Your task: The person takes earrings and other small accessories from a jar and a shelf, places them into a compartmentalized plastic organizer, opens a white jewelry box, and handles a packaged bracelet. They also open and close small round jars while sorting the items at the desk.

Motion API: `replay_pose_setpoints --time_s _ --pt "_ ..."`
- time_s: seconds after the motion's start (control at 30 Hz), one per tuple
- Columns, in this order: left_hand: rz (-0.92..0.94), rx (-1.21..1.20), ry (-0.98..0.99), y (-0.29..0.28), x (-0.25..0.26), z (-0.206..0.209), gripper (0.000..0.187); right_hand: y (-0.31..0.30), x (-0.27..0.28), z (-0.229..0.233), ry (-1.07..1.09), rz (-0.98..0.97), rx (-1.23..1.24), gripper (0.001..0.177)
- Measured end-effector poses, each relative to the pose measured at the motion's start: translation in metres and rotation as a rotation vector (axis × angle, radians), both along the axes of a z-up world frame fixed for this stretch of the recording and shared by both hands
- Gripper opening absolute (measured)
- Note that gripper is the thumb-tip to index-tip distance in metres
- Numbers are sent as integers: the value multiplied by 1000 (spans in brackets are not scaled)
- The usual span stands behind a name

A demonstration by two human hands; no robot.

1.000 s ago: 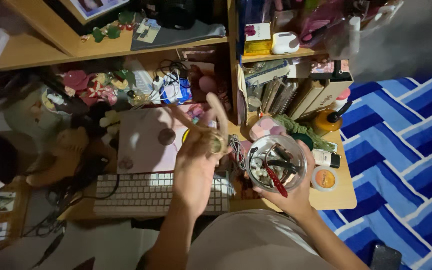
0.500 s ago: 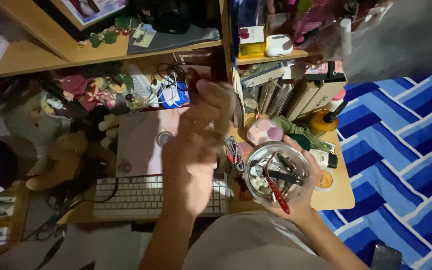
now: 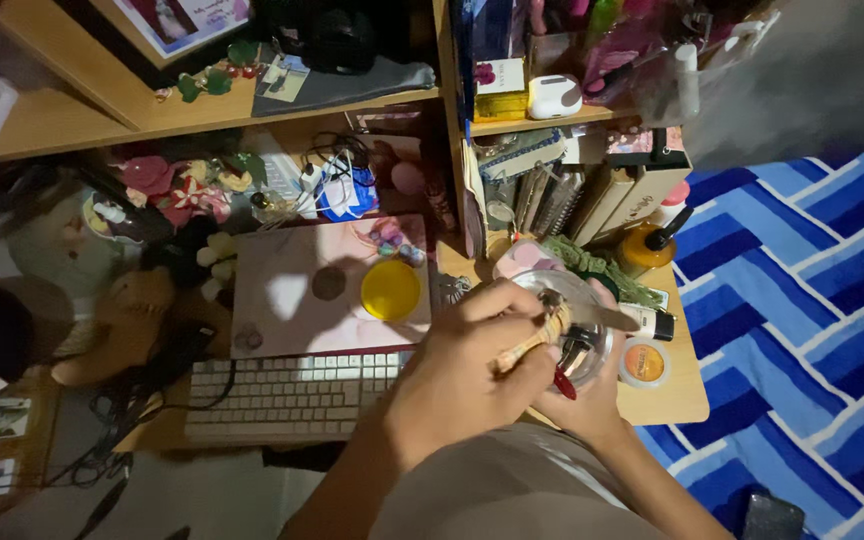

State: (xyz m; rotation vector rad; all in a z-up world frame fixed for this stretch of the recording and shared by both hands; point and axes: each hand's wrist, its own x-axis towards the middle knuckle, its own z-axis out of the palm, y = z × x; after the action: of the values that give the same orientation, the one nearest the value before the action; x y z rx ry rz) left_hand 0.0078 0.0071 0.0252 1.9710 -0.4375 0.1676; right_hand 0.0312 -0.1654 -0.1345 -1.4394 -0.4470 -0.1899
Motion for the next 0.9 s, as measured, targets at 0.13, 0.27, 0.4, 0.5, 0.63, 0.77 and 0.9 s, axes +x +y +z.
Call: replay_pose_setpoints --time_s 0.13,0.27,0.4,0.5,0.63,0.77,0.9 --pt "-9 358 -223 -7 16 -2 16 0 2 4 -94 -31 -113 114" --pt "20 553 -182 -15 20 -11 19 0 6 9 -80 -16 -107 118" --pt "50 545 -237 -16 18 -16 36 0 10 10 -33 -33 -129 113" --pt "-81 555 -69 -8 20 -12 28 -1 13 9 35 49 -38 113" --pt "-123 456 -219 15 15 0 37 -1 12 6 57 78 -66 111" --pt "-182 458 -219 22 12 4 26 2 11 6 66 163 36 114" --pt "-235 579 -107 19 21 -8 11 8 6 5 122 188 30 115"
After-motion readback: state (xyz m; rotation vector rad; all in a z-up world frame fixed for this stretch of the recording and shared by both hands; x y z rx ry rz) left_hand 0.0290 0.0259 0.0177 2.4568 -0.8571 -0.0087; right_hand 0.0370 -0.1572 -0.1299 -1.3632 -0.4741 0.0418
